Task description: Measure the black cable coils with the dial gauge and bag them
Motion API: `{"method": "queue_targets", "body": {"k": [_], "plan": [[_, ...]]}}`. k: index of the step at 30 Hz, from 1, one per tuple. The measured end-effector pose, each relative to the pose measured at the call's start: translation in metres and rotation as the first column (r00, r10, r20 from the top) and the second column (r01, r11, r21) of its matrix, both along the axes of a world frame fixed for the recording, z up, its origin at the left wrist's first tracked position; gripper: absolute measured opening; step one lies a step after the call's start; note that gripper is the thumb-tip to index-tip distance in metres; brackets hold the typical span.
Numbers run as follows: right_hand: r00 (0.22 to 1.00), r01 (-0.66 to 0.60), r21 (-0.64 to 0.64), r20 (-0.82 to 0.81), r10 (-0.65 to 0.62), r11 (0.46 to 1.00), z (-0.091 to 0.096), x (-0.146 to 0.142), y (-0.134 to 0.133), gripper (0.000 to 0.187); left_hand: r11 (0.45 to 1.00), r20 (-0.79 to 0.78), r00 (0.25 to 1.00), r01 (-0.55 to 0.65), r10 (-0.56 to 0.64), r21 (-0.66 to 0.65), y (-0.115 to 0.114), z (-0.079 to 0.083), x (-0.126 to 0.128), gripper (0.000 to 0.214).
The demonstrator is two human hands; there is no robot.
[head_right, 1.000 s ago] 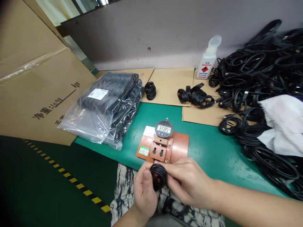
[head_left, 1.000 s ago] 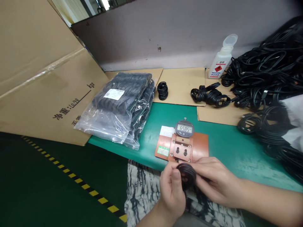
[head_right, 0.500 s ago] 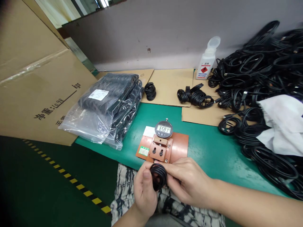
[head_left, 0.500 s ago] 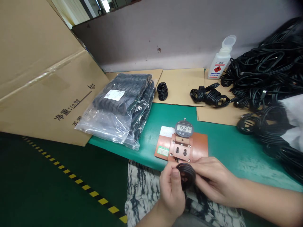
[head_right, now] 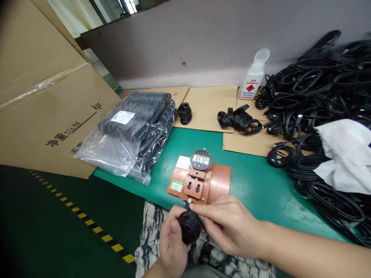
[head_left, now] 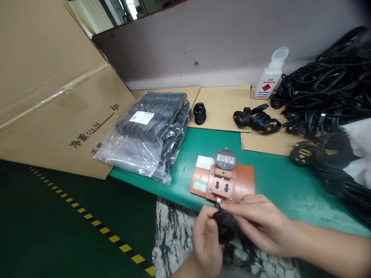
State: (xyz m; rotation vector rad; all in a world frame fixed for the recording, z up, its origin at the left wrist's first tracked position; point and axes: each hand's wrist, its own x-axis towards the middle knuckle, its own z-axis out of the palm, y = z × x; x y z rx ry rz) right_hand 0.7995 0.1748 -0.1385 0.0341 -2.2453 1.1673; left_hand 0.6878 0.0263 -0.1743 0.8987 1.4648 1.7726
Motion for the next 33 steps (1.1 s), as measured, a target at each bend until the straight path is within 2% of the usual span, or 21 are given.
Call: {"method": "queue_targets", "body": {"k": [4,7,9,11,16,20,23,26,30,33], "plan": [[0.998,0.043,-0.018,-0.038,-0.044,0.999,0.003,0.002,0.0,0.037,0.999,0.18,0.984,-0.016,0.008,0.043,-0.015,-0.003,0.01,0.038],[1.0,-0.016,-0.047,-0.005,0.016,0.999,0.006,0.005,0.001,0.022,0.997,0.288,0.955,-0.072,0.071,-0.008,-0.014,0.004,0.016,0.049],[0.996,-0.083,-0.07,0.023,0.085,0.994,0.007,0.006,0.002,0.011,0.995,0.266,0.959,-0.09,0.099,-0.044,-0.01,0.011,0.018,0.05],[0.992,-0.116,-0.079,0.037,0.12,0.99,0.007,0.007,0.002,0.009,0.995,0.204,0.975,-0.079,0.089,-0.058,-0.007,0.017,0.018,0.048],[0.994,-0.076,-0.064,0.079,0.081,0.995,0.005,0.006,0.0,0.022,0.986,-0.004,0.995,-0.098,0.098,-0.138,-0.005,0.022,0.012,0.035],[0.994,-0.068,-0.051,0.083,0.072,0.996,0.003,0.006,0.0,0.027,0.988,-0.118,0.993,-0.01,-0.008,-0.155,-0.002,0.026,0.005,0.031],[0.993,-0.072,-0.029,0.089,0.075,0.997,0.003,0.006,0.0,0.03,0.98,-0.109,0.991,0.061,-0.083,-0.192,0.0,0.031,0.001,0.035],[0.993,-0.077,-0.021,0.084,0.078,0.997,0.003,0.006,0.0,0.031,0.971,-0.034,0.99,0.13,-0.139,-0.2,-0.001,0.034,0.001,0.038],[0.994,-0.064,-0.034,0.087,0.067,0.997,0.004,0.005,0.0,0.028,0.979,0.064,0.987,0.153,-0.146,-0.138,-0.003,0.03,0.003,0.039],[0.993,-0.059,-0.032,0.096,0.062,0.998,0.003,0.006,0.0,0.027,0.977,0.046,0.986,0.164,-0.159,-0.136,-0.005,0.029,0.004,0.035]]}}
